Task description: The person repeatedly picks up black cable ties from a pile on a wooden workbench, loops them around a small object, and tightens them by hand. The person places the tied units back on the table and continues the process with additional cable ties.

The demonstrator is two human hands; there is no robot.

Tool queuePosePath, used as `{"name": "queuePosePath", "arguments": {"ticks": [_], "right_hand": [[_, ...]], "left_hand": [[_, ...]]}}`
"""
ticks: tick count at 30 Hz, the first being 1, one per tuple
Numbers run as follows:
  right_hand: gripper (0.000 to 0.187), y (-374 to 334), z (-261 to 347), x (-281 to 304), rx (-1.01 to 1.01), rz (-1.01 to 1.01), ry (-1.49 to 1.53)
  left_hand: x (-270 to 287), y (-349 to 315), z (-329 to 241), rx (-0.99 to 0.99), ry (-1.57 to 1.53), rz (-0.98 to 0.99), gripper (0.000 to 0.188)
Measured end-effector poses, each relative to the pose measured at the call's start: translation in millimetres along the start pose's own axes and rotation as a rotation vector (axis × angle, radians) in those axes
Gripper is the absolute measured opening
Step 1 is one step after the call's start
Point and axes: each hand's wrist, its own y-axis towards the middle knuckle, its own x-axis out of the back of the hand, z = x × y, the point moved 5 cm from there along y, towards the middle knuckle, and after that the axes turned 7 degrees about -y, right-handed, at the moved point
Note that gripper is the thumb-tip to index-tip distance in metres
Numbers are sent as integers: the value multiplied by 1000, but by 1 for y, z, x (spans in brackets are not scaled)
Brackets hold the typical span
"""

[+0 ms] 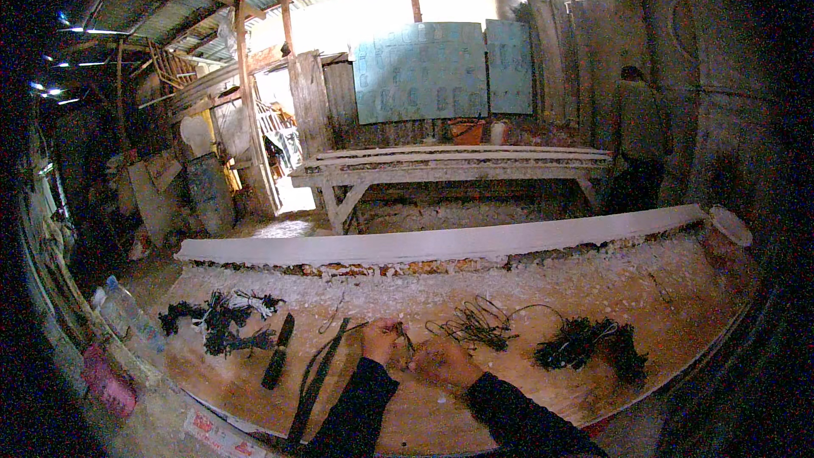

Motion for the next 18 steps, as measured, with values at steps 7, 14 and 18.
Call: {"name": "queuePosePath", "arguments": {"ticks": [7, 14, 18], "right_hand": [[10, -1, -9, 44, 33, -610, -67], [7, -15, -11, 64, -181, -793, -64], [5, -5, -20, 69, -200, -834, -307]], "left_hand": [[-29, -15, -13, 45, 61, 393, 7], [-81, -70, -40, 9, 623, 830, 21], [-94, -87, -48, 55, 345, 944, 25]]}}
